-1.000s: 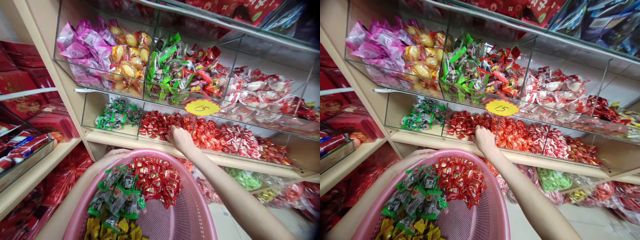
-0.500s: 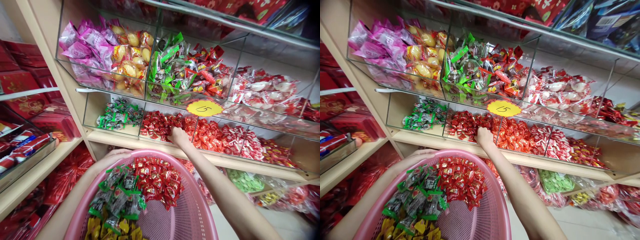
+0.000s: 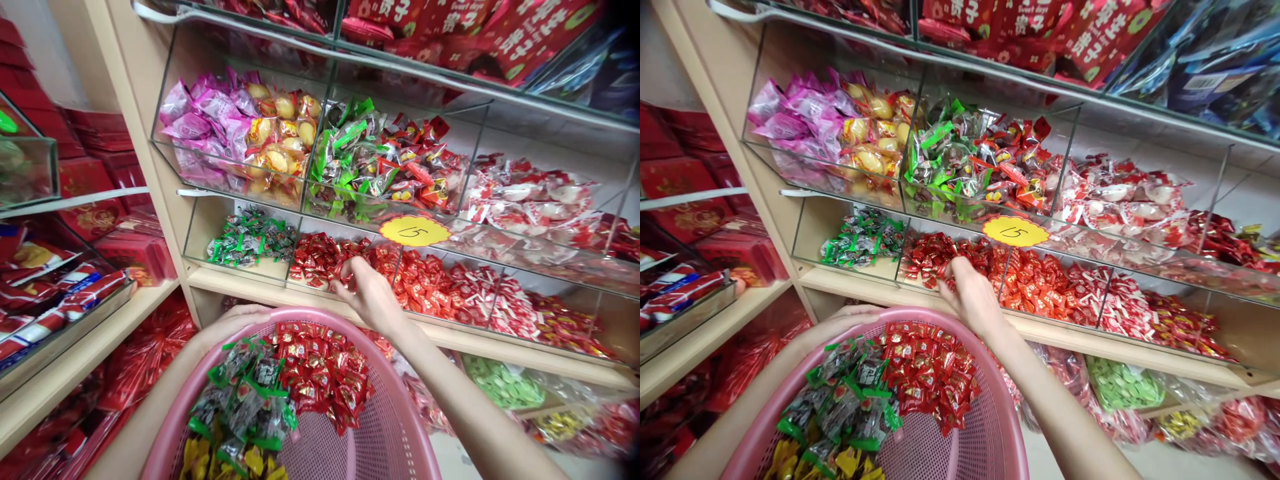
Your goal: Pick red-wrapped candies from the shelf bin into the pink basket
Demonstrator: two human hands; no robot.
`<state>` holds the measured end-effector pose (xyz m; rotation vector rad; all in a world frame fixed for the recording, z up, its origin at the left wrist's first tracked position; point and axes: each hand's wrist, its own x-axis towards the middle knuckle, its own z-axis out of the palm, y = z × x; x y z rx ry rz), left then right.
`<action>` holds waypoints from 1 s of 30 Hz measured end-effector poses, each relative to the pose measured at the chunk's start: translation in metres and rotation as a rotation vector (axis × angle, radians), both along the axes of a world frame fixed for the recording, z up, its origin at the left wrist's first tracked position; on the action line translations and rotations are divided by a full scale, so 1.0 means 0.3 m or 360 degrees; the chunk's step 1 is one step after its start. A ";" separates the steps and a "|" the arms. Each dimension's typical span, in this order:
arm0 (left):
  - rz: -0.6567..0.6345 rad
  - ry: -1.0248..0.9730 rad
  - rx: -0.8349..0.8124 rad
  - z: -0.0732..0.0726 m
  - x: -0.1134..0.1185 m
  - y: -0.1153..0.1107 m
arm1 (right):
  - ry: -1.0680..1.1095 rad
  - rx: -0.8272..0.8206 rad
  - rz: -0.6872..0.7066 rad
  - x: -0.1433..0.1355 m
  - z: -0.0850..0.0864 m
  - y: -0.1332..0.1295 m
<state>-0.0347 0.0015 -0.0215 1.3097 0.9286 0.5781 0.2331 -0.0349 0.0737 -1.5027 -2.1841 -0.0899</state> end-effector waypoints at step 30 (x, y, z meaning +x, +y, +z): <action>0.0102 -0.0048 0.0043 -0.014 0.019 -0.004 | -0.0425 -0.0501 0.0715 -0.139 -0.130 -0.044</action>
